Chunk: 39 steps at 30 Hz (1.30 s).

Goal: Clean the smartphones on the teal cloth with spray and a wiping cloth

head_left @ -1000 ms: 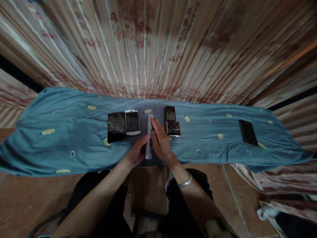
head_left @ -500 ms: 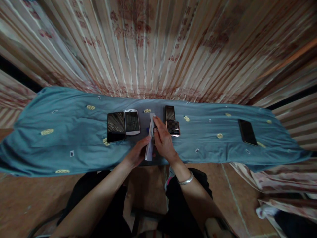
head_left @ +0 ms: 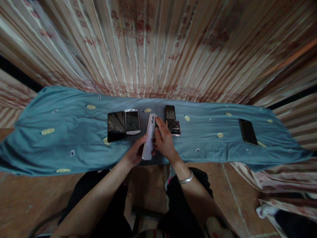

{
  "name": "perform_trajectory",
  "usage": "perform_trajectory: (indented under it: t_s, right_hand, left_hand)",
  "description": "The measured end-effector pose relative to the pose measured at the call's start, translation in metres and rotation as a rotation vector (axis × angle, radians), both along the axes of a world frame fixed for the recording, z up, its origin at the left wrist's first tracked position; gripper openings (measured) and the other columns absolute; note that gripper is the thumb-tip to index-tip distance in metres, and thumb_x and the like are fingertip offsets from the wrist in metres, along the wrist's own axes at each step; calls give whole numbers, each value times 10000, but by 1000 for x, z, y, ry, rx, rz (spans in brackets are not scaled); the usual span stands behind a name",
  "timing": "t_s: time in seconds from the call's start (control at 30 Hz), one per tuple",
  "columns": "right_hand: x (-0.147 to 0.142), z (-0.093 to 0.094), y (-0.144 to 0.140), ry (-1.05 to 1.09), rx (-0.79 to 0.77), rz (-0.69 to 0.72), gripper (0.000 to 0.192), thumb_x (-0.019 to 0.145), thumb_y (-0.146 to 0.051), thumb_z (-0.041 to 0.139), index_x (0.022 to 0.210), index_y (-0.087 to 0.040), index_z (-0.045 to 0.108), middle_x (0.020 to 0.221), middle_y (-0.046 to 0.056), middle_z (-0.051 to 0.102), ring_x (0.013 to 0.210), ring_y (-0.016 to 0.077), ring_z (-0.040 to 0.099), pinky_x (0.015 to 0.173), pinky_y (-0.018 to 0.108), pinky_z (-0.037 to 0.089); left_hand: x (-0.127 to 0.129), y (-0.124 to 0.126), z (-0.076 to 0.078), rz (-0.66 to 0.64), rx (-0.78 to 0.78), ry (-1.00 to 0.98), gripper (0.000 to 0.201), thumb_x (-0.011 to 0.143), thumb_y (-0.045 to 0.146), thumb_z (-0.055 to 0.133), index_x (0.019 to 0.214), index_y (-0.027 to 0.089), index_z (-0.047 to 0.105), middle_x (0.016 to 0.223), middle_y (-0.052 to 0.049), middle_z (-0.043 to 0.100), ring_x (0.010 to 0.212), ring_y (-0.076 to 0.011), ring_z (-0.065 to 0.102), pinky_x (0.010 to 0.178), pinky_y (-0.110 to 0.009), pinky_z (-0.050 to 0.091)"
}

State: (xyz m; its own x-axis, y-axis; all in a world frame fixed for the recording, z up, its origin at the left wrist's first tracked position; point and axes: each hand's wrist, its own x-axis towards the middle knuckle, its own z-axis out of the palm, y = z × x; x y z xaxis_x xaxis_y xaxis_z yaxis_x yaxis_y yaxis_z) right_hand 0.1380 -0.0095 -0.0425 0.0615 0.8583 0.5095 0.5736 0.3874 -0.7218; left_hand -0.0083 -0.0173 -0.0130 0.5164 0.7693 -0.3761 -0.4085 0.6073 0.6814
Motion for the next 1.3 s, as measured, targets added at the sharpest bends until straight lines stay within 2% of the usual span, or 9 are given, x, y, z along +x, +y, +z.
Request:
perform_trajectory:
  t_s: [0.13, 0.23, 0.4, 0.63, 0.87, 1.0, 1.17, 1.3]
  right_hand:
    - [0, 4, -1, -22, 27, 12, 486, 1043, -282, 333, 1502, -198, 470, 1525, 114, 528, 1453, 207, 455, 1237, 445, 367]
    - [-1, 0, 0, -24, 20, 6, 484, 1041, -270, 332, 1499, -208, 476, 1534, 107, 519, 1456, 210, 450, 1237, 455, 367]
    - [-1, -7, 2, -10, -15, -14, 470, 1042, -265, 345, 1478, -201, 509, 1526, 115, 529, 1447, 221, 465, 1236, 453, 369]
    - [1, -3, 1, 0, -1, 19, 485, 1041, -253, 350, 1511, -249, 469, 1562, 72, 493, 1472, 204, 429, 1254, 459, 342]
    - [-1, -9, 5, 60, -35, -2, 473, 1021, -244, 382, 1473, -247, 521, 1521, 67, 544, 1439, 206, 478, 1235, 454, 379]
    - [-1, -6, 3, 53, -16, 8, 467, 1022, -239, 372, 1459, -228, 538, 1508, 78, 557, 1424, 194, 497, 1233, 430, 385]
    - [-10, -1, -6, 24, -9, 64, 453, 1026, -232, 381, 1445, -248, 553, 1473, 70, 592, 1393, 191, 531, 1214, 421, 415]
    - [-17, 3, -13, 15, 22, 110, 455, 1035, -231, 367, 1458, -233, 535, 1486, 87, 577, 1409, 184, 510, 1218, 406, 410]
  left_hand:
    - [0, -1, -3, -28, 42, 0, 384, 771, 496, 746, 886, 132, 710, 744, -78, 725, 602, -179, 656, 531, -279, 560]
    - [-3, 1, -3, -16, 46, -28, 435, 730, 524, 779, 924, 140, 715, 762, -72, 730, 615, -181, 664, 526, -274, 555]
    - [-5, 4, -1, -11, 64, -57, 438, 798, 513, 716, 1017, 134, 708, 771, -74, 730, 627, -188, 677, 533, -281, 555]
    - [-1, 3, -1, -15, 62, -94, 423, 797, 489, 725, 1022, 131, 698, 761, -68, 725, 615, -188, 673, 524, -287, 560]
    - [-2, 4, 6, 5, 33, -95, 383, 827, 444, 697, 1044, 128, 705, 863, -84, 755, 642, -185, 691, 544, -287, 577]
    - [0, 3, 5, 55, -9, -68, 283, 850, 374, 668, 1025, 157, 721, 885, -70, 764, 741, -196, 713, 606, -284, 594]
    - [2, 7, 4, 118, -66, 1, 276, 859, 367, 645, 973, 136, 744, 804, -66, 752, 800, -227, 724, 680, -306, 590]
    - [5, 9, 2, 204, -28, 19, 261, 836, 374, 677, 915, 138, 755, 798, -47, 751, 872, -224, 719, 751, -289, 568]
